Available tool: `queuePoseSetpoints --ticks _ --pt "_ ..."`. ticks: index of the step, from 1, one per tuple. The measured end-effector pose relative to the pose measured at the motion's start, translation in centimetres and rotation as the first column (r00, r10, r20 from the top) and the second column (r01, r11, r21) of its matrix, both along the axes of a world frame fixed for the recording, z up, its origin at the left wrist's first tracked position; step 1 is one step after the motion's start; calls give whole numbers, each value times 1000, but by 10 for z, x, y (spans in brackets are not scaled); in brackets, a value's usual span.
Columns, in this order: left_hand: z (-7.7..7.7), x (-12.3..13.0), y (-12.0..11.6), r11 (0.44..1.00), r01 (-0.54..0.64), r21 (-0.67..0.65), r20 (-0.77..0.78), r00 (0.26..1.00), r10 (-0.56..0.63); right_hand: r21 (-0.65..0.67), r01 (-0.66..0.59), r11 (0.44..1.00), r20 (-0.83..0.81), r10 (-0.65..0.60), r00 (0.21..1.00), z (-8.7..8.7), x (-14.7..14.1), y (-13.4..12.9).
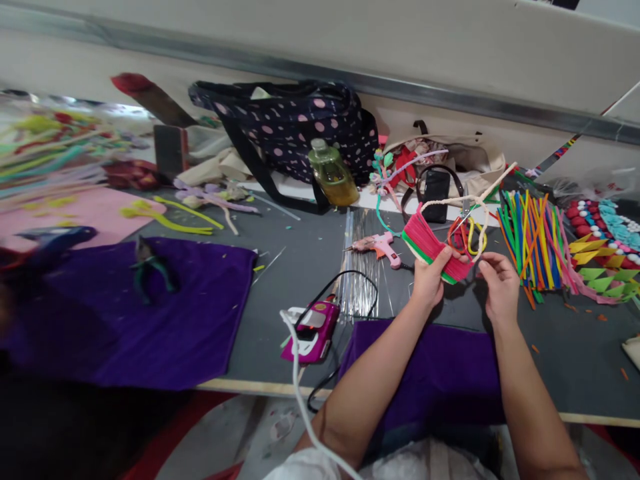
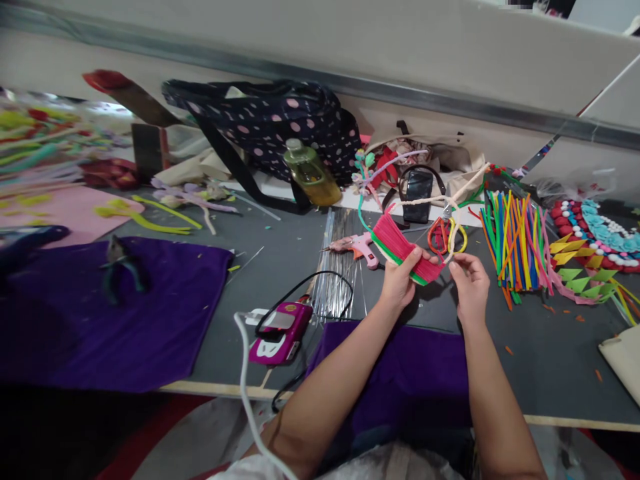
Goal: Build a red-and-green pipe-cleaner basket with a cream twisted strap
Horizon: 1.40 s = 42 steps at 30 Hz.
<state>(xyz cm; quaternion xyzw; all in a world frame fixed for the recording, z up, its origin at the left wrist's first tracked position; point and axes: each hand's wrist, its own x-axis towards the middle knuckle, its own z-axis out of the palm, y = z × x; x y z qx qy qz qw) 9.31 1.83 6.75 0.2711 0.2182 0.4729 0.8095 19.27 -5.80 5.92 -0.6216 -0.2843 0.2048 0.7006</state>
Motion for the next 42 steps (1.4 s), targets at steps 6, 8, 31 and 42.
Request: queuePoseSetpoints --ticks 6,8,31,42 --pt "-4 2 -9 972 -14 234 -138 989 48 -100 119 988 459 -60 886 2 -4 -6" --pt "-5 2 -11 958 -6 285 -202 977 66 -165 105 981 542 1 841 0 -3 -6" --pt "-8 4 2 991 -50 -123 44 997 56 -49 18 999 27 -16 1000 -3 -8 2" --pt "-3 2 -2 988 69 -137 76 995 -59 27 -229 973 -376 222 900 -5 2 3"
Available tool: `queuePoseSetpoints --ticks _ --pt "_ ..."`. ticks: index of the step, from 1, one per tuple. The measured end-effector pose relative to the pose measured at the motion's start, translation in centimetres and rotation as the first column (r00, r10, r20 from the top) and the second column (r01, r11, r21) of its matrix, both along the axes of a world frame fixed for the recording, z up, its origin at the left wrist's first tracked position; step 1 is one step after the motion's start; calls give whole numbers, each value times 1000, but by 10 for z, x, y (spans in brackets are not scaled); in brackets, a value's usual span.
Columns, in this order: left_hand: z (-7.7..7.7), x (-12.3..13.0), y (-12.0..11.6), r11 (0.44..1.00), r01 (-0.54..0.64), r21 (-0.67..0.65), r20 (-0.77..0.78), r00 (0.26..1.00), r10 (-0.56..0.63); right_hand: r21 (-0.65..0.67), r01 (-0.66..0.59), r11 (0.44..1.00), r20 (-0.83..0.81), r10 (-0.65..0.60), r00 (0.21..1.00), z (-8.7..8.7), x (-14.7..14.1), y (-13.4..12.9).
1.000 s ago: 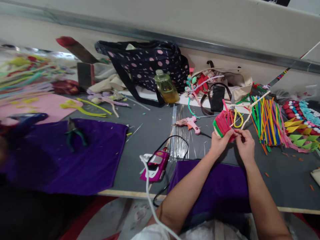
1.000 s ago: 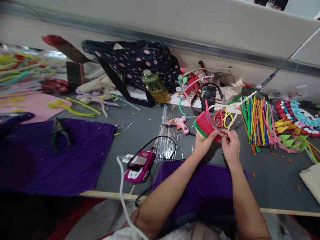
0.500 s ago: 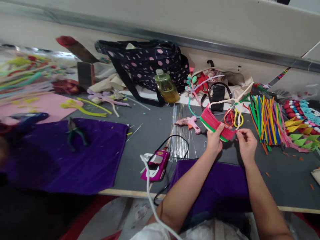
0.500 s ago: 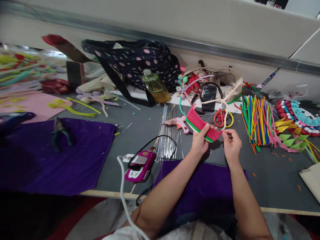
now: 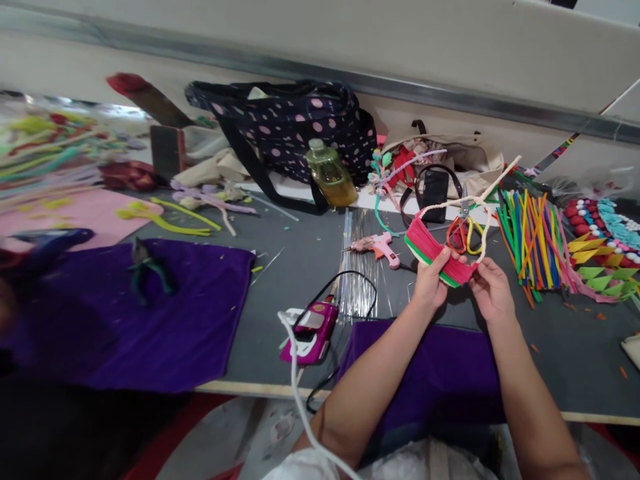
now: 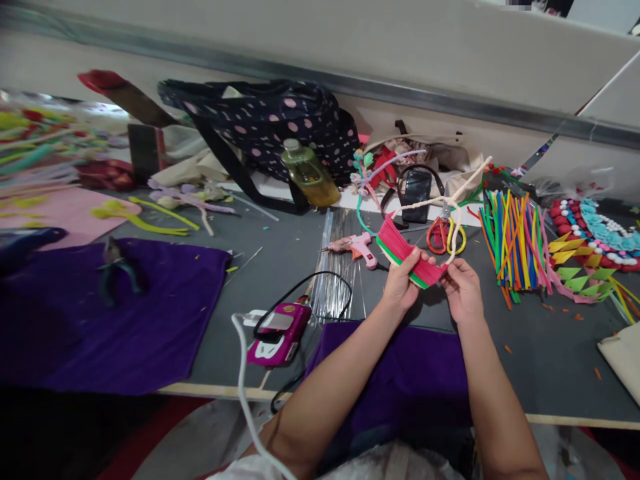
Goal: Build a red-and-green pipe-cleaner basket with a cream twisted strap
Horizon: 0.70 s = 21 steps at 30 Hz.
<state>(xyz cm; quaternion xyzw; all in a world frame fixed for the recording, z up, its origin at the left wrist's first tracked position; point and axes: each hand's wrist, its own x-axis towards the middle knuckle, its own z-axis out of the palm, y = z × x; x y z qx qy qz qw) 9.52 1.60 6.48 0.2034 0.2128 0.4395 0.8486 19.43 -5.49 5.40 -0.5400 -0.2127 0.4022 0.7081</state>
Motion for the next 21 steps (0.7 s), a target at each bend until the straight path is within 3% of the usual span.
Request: queuePoseSetpoints --ticks 4,7,9,11,15,21 --pt "1 0 -1 996 -42 77 -27 999 44 -4 -20 1000 -36 20 999 -1 0 1" --pt "2 0 -1 979 -135 151 -54 988 145 -4 157 988 18 -157 987 -2 -1 2" --pt "3 1 -2 962 -184 202 -65 978 200 39 316 948 119 -318 941 -2 -2 2" --pt "3 1 -4 947 -197 253 -88 970 225 79 394 916 242 -401 884 -1 -4 2" --pt "5 -1 -9 922 -158 353 -173 958 230 15 322 947 367 -304 879 0 -7 1" --pt "-2 -1 -12 881 -125 457 -216 945 246 -25 276 961 304 -256 918 -1 -7 0"
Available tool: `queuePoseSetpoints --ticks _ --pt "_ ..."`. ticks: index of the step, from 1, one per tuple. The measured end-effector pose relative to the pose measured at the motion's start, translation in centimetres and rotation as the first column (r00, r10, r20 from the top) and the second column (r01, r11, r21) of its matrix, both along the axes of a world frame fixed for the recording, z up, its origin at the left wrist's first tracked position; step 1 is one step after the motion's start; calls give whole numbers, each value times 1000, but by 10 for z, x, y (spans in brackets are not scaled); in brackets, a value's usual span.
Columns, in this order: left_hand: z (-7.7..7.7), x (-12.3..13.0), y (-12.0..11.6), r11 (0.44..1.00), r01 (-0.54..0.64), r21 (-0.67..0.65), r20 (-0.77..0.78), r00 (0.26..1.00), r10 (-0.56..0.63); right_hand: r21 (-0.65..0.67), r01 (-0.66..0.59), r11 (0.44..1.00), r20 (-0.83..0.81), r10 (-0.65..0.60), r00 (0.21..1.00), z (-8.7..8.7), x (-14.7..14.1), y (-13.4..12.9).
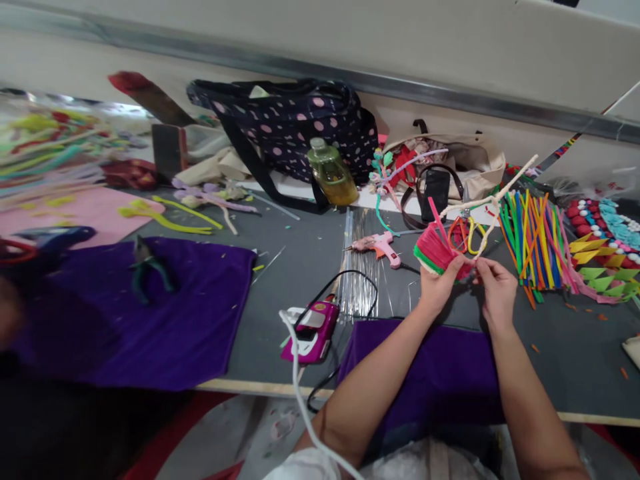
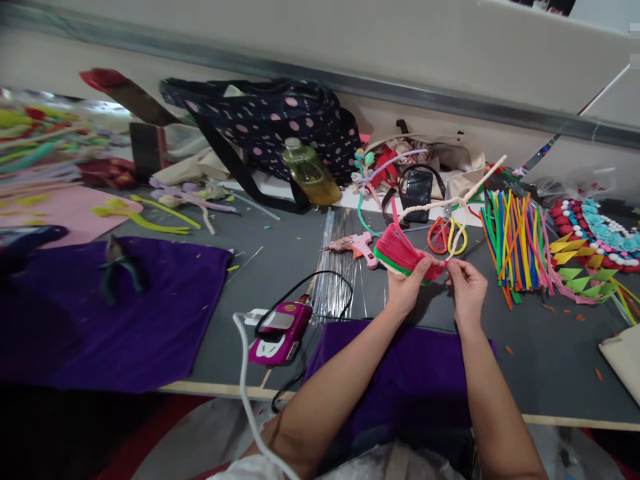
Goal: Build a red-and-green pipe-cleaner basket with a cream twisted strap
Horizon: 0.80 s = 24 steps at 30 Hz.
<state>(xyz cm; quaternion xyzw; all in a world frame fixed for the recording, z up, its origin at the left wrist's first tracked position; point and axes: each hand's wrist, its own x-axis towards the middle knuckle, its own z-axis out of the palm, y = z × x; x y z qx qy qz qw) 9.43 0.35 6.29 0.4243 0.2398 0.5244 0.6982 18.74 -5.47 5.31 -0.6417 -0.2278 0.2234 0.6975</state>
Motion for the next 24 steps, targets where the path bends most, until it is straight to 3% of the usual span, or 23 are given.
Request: queuePoseSetpoints --ticks 5,12,17,24 --pt "-6 1 -1 997 -1 77 -65 998 6 19 -38 999 -115 40 993 -2 5 1" --pt "-7 1 -1 982 38 188 -123 992 -14 54 -23 998 -149 30 988 -2 7 1" --pt "-10 3 0 995 36 91 -71 997 -30 114 -60 992 -302 92 949 4 6 1" --pt "-2 4 2 979 152 -132 176 976 -128 184 -165 969 -495 236 836 4 14 -2"
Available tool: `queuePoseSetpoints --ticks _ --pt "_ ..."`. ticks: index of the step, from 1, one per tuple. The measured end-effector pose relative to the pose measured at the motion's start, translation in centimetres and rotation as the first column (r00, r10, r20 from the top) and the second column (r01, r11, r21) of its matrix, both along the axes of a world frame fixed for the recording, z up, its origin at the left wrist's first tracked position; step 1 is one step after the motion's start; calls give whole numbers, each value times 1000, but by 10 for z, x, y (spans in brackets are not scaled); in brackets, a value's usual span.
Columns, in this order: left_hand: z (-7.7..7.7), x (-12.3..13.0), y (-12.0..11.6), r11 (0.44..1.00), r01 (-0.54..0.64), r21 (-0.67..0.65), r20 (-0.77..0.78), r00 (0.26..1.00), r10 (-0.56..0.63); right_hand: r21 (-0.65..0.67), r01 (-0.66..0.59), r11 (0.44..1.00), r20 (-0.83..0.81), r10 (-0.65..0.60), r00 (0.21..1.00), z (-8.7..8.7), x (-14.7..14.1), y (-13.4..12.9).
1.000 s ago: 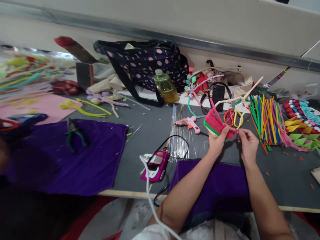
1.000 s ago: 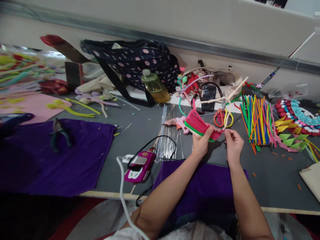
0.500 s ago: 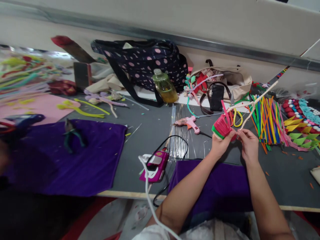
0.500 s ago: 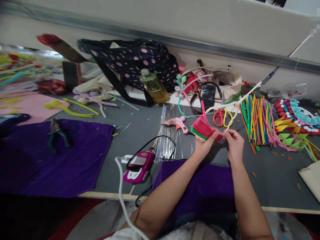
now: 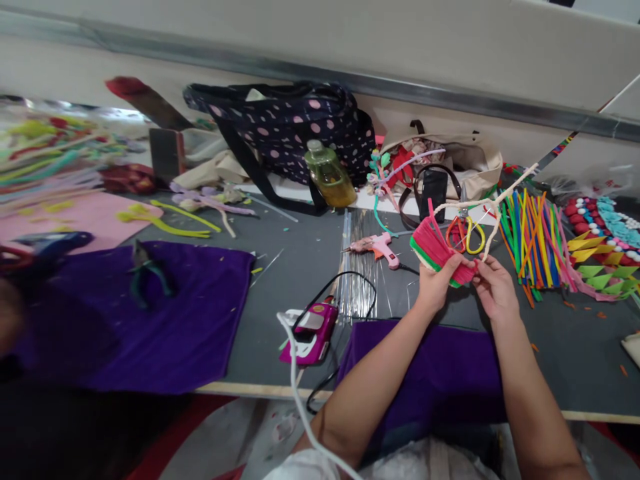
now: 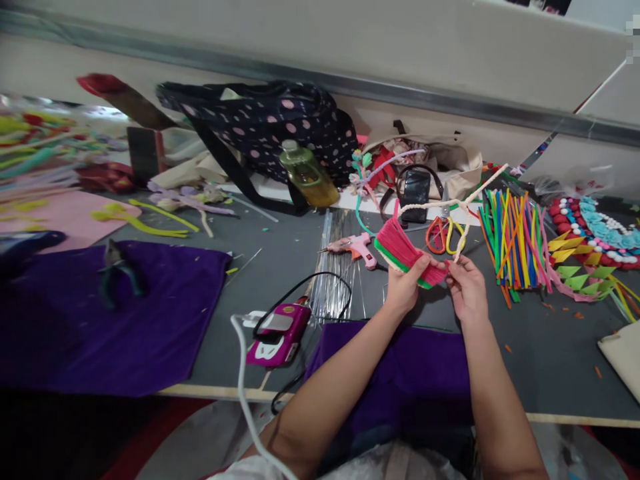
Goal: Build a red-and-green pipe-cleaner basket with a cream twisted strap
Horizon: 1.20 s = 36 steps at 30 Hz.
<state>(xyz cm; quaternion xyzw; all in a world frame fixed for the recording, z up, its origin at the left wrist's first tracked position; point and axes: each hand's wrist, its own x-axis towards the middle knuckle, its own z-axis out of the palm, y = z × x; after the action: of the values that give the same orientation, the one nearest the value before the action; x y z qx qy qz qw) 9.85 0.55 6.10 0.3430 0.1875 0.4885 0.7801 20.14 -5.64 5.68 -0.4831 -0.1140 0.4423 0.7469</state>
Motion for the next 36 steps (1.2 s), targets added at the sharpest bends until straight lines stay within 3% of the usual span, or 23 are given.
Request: queuePoseSetpoints --ticks 5,8,10,12,16,18,20,23,27,29,33,36 --pt "3 0 3 984 44 -170 45 998 -36 10 -59 998 17 59 998 -2 0 0" --pt "3 0 5 993 -8 -117 28 1000 11 -11 81 997 238 -76 968 -1 -2 1" --pt "2 0 5 997 -51 -62 2 999 51 25 251 968 460 -234 857 -1 -3 0" --pt "0 0 5 997 -74 -5 -38 997 74 67 353 933 683 -301 666 0 -5 -2" --pt "-3 -1 0 985 -85 151 -146 983 107 56 337 940 937 -166 307 0 -9 -6" --pt "-4 -1 -3 966 -85 243 -201 970 136 35 323 946 973 -106 207 -1 -10 -7" --pt "-4 -2 -5 948 -67 312 -240 960 147 15 318 948 985 -70 160 -2 -10 -7" --pt "-5 -2 -5 939 -71 337 -252 954 163 9 309 951 981 -68 180 0 -11 -7" --pt "-3 -2 -4 961 -139 238 -183 966 185 24 308 951 952 -116 283 5 -18 -7" --pt "0 -2 -3 975 -144 168 -143 975 168 6 328 945 911 -140 388 6 -20 -7" --pt "6 -1 -1 987 -157 42 -81 984 160 -32 315 948 700 -204 684 1 -20 -2" --pt "7 1 0 988 -149 -42 -34 988 147 -19 281 959 508 -233 829 -1 -16 2"
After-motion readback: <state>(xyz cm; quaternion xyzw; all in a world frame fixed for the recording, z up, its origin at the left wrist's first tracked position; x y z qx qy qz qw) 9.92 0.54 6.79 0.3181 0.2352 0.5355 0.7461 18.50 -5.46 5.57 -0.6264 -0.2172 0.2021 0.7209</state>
